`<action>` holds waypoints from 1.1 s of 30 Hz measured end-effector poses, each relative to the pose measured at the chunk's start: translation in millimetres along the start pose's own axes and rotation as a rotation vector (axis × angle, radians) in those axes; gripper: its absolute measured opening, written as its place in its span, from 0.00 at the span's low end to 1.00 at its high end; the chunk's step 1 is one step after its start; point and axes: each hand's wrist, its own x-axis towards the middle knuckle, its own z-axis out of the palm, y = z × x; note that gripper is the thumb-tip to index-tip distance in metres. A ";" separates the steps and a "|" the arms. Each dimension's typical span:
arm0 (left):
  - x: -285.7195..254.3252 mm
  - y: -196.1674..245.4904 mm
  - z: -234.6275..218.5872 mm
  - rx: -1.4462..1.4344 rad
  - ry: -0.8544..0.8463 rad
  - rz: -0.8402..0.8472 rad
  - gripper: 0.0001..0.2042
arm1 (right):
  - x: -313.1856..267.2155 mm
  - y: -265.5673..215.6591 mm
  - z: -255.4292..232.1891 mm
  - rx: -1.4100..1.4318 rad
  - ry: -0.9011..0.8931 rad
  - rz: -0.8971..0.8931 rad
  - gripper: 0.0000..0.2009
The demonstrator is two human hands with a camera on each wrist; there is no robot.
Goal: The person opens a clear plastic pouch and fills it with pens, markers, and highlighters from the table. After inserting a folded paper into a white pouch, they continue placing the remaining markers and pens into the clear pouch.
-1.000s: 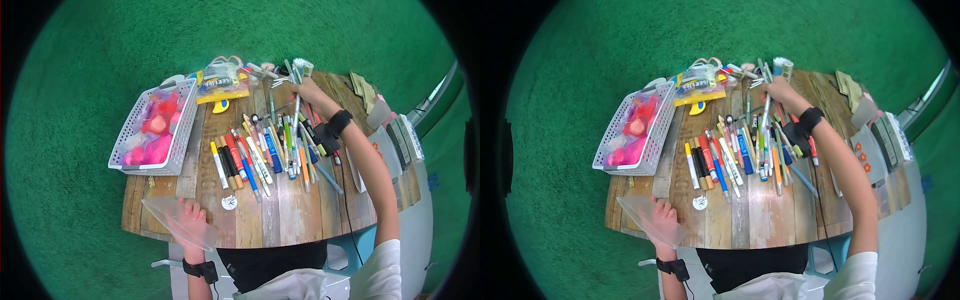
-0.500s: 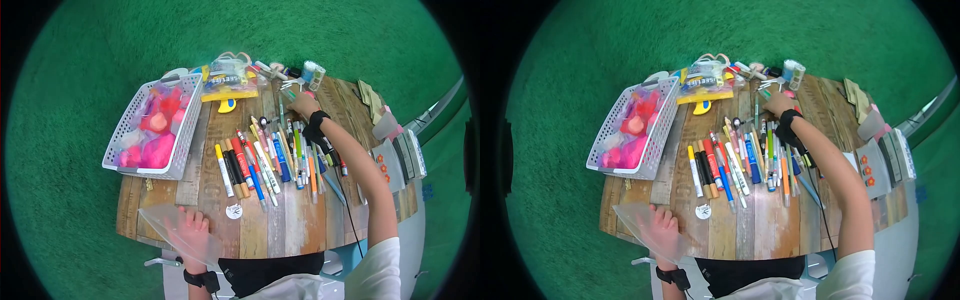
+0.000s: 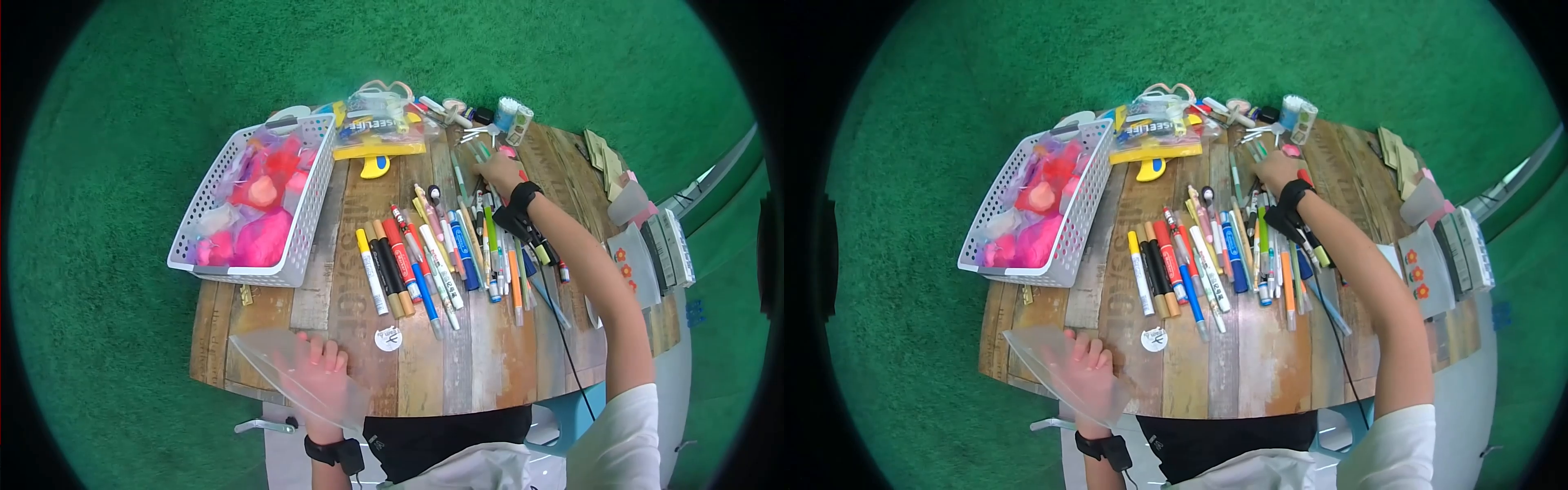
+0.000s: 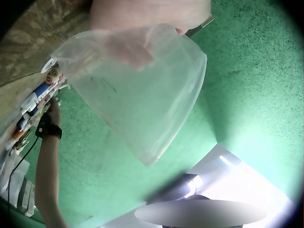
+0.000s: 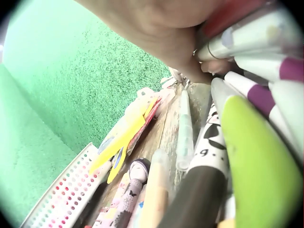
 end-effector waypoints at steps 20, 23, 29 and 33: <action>0.2 0.5 -3.1 0.063 -0.012 0.028 0.18 | -87.6 -9.8 -114.7 1.092 0.353 -0.005 0.12; 1.0 -0.3 -3.7 0.090 -0.038 0.037 0.18 | -113.8 5.9 -134.6 1.157 0.383 -0.037 0.11; 4.9 2.6 -8.3 0.105 -0.107 0.015 0.17 | -170.1 35.4 -164.6 1.141 0.471 -0.030 0.09; 4.9 3.8 -6.9 0.108 -0.115 0.000 0.17 | -205.7 50.3 -163.4 1.080 0.503 -0.045 0.07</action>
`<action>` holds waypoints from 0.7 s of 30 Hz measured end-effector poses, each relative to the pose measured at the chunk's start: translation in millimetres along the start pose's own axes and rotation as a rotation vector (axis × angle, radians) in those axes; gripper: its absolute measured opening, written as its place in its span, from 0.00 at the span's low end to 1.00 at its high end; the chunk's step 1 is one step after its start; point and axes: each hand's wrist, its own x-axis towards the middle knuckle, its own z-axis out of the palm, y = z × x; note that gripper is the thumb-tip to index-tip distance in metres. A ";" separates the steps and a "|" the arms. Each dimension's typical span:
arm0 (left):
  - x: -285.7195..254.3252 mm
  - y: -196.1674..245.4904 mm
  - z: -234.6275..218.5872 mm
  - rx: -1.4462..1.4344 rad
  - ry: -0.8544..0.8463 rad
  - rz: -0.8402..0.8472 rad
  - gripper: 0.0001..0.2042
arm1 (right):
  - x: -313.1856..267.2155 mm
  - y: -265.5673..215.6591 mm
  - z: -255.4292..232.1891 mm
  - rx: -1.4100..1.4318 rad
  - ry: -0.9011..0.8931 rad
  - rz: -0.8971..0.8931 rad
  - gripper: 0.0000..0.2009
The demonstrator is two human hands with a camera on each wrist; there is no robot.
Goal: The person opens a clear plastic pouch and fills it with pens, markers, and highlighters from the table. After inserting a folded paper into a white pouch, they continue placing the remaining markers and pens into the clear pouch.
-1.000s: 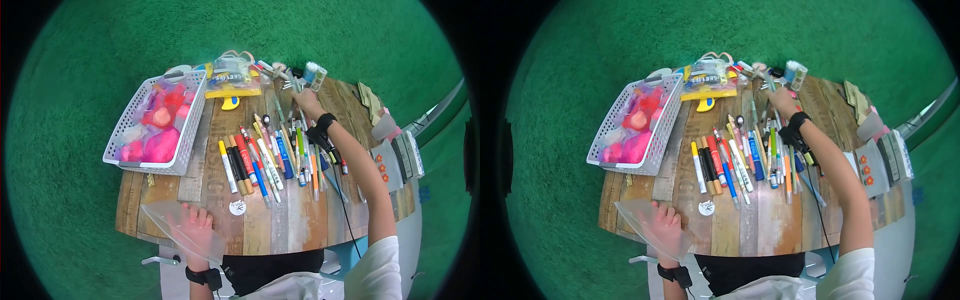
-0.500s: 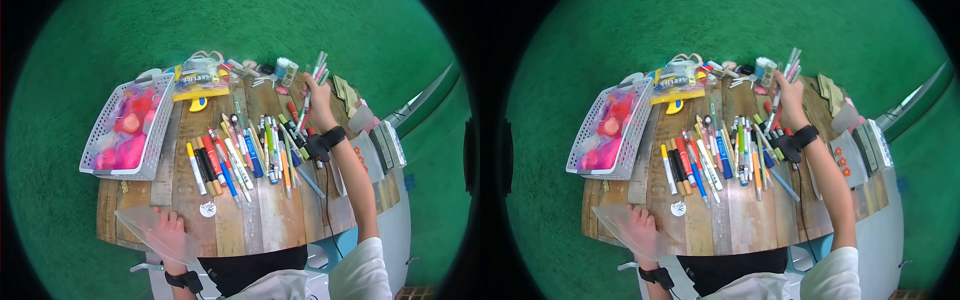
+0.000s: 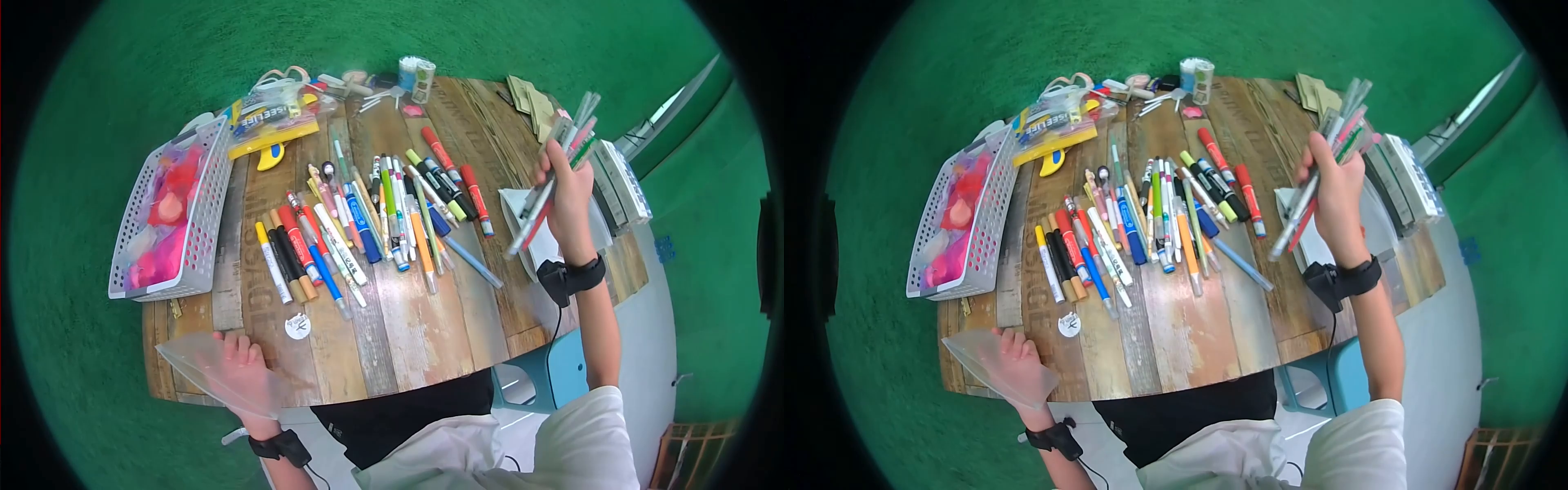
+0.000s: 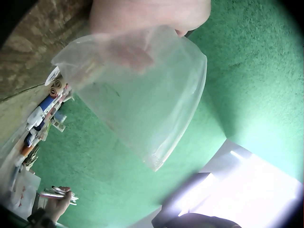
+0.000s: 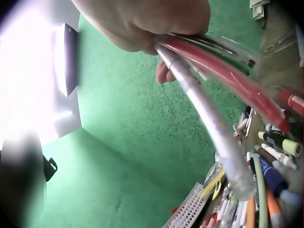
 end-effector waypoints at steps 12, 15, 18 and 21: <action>1.0 3.4 -4.3 0.013 -0.050 -0.021 0.18 | -44.9 32.2 -16.7 -0.273 0.209 -0.381 0.10; 0.4 -0.4 6.6 -0.004 0.137 0.031 0.18 | -47.2 48.4 -16.7 -0.378 0.213 -0.454 0.11; 0.4 1.1 -1.9 0.022 -0.020 0.013 0.18 | -58.3 56.2 -10.7 -0.403 0.116 -0.541 0.13; 0.1 2.0 -2.7 0.013 -0.025 0.002 0.18 | -60.9 52.4 -9.6 -0.460 -0.007 -0.489 0.14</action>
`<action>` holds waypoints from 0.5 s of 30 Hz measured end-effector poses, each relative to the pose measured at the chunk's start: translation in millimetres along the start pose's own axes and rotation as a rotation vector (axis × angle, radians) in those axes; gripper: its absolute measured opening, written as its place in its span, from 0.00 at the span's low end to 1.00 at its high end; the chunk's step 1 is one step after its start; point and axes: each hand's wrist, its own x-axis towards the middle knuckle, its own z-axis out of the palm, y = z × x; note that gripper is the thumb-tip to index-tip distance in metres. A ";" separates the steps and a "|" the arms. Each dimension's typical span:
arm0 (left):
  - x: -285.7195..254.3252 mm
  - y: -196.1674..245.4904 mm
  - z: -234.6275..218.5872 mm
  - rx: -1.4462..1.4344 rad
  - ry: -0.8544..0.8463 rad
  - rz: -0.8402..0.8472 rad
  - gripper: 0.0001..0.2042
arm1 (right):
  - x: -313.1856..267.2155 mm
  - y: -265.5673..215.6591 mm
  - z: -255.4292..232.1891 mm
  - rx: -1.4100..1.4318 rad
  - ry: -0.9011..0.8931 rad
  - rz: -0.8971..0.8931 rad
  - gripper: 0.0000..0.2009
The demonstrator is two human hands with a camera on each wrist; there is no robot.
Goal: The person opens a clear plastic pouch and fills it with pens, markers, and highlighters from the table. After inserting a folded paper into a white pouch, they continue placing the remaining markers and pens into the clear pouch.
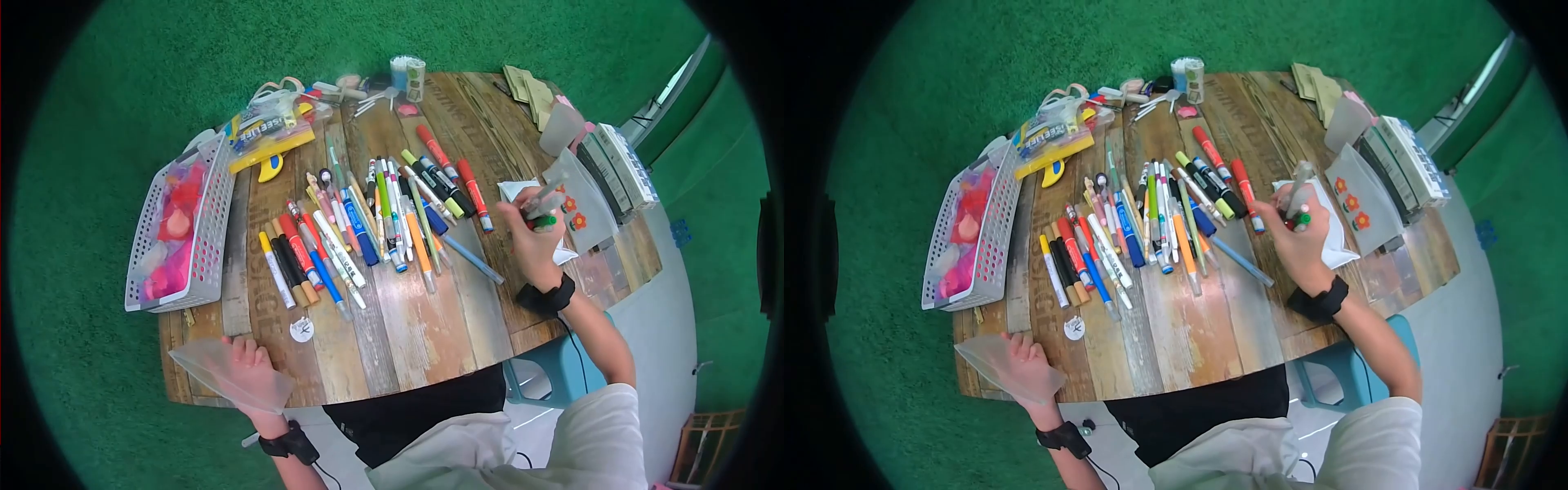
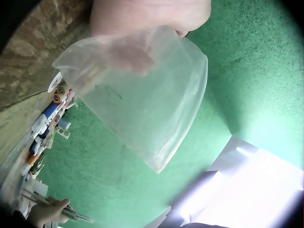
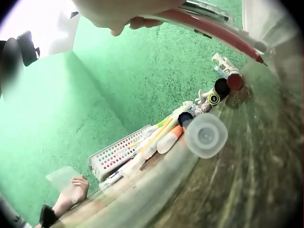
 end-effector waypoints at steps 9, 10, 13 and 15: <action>-1.7 -3.4 7.4 -0.031 0.116 0.028 0.19 | 43.1 -11.2 -5.3 0.619 0.174 0.385 0.09; -1.6 -3.2 8.3 -0.037 0.119 0.016 0.19 | 43.4 -9.8 -4.3 0.606 0.178 0.386 0.09; 0.2 -2.0 4.1 -0.057 0.117 0.013 0.19 | 35.2 4.0 -4.4 0.396 0.125 0.430 0.11; 1.3 2.1 -3.0 -0.008 -0.013 -0.021 0.18 | 27.6 12.2 -4.1 0.323 0.101 0.405 0.11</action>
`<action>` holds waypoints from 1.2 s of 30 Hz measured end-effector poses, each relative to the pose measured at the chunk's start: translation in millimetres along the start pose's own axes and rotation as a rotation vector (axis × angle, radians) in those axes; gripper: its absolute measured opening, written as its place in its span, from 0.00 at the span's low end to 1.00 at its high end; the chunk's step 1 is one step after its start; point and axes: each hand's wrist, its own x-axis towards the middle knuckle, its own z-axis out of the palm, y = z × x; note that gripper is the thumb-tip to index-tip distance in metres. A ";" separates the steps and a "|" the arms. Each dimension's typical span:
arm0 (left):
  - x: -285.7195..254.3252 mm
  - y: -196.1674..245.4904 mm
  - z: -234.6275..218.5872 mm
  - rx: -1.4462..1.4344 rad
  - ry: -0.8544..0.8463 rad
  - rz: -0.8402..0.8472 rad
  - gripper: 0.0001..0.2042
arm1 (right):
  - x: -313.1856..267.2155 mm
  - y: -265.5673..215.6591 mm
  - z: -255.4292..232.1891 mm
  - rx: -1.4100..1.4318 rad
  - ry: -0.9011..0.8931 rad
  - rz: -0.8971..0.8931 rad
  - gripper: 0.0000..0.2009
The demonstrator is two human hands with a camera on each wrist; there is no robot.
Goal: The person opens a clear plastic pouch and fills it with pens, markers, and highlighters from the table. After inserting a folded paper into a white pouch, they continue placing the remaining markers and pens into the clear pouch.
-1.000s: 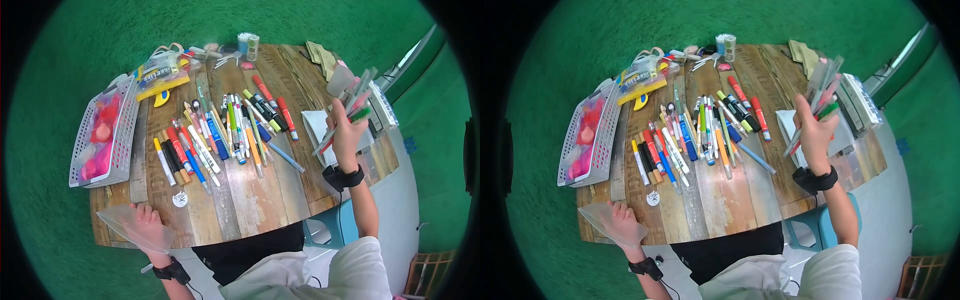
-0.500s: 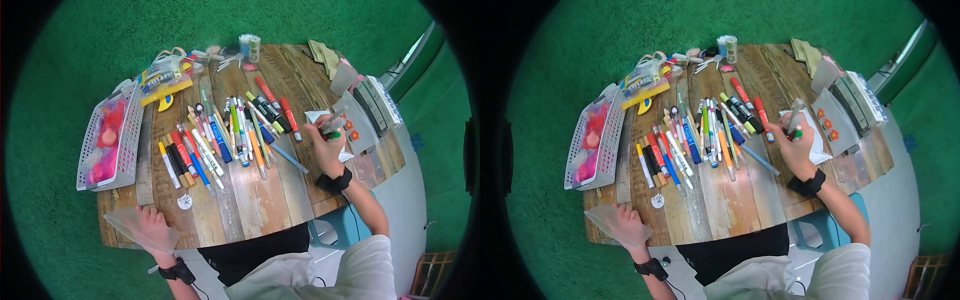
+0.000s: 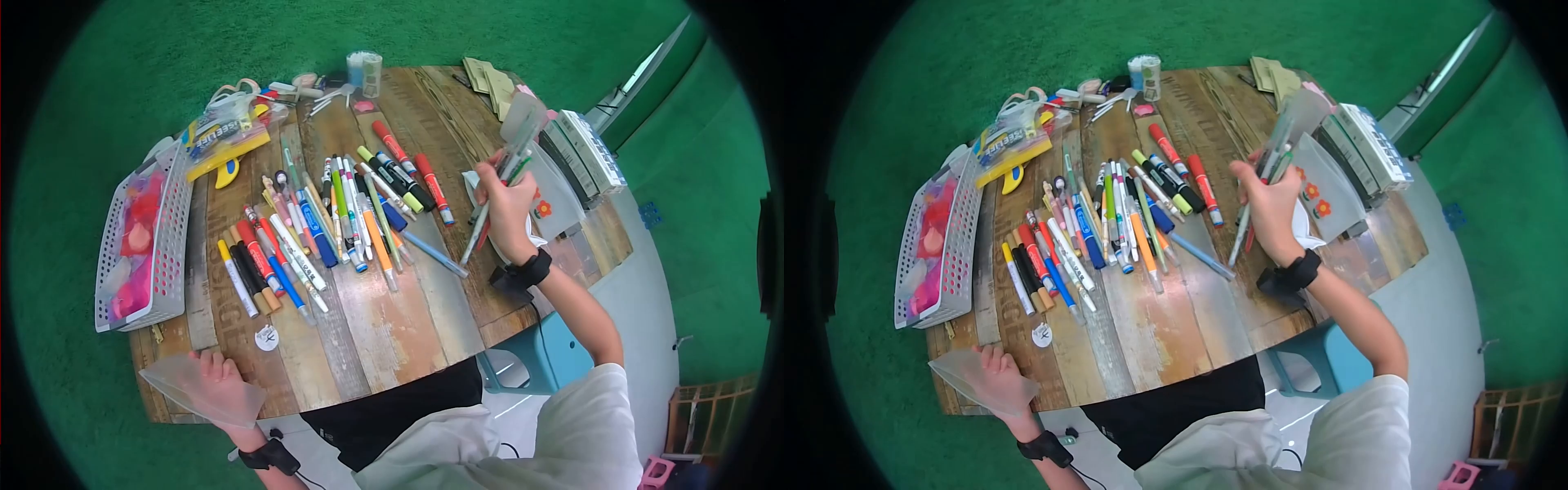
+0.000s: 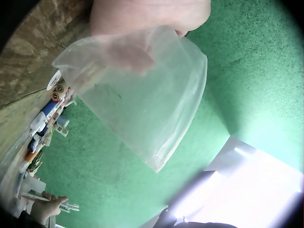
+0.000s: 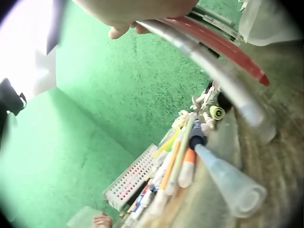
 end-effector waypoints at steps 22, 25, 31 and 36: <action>1.7 1.8 -0.2 0.004 -0.008 -0.015 0.17 | -2.9 5.4 -6.6 -0.325 0.117 -0.416 0.17; -2.4 1.3 4.0 -0.004 0.158 0.045 0.20 | -6.4 13.3 -7.3 -0.284 0.072 -0.455 0.16; -0.1 -1.8 8.0 0.006 0.258 0.032 0.23 | -18.3 12.4 -12.1 -0.204 -0.011 -0.322 0.08; 1.3 -11.5 10.5 0.037 0.155 0.049 0.23 | -27.4 21.4 -17.2 -0.196 -0.070 -0.342 0.11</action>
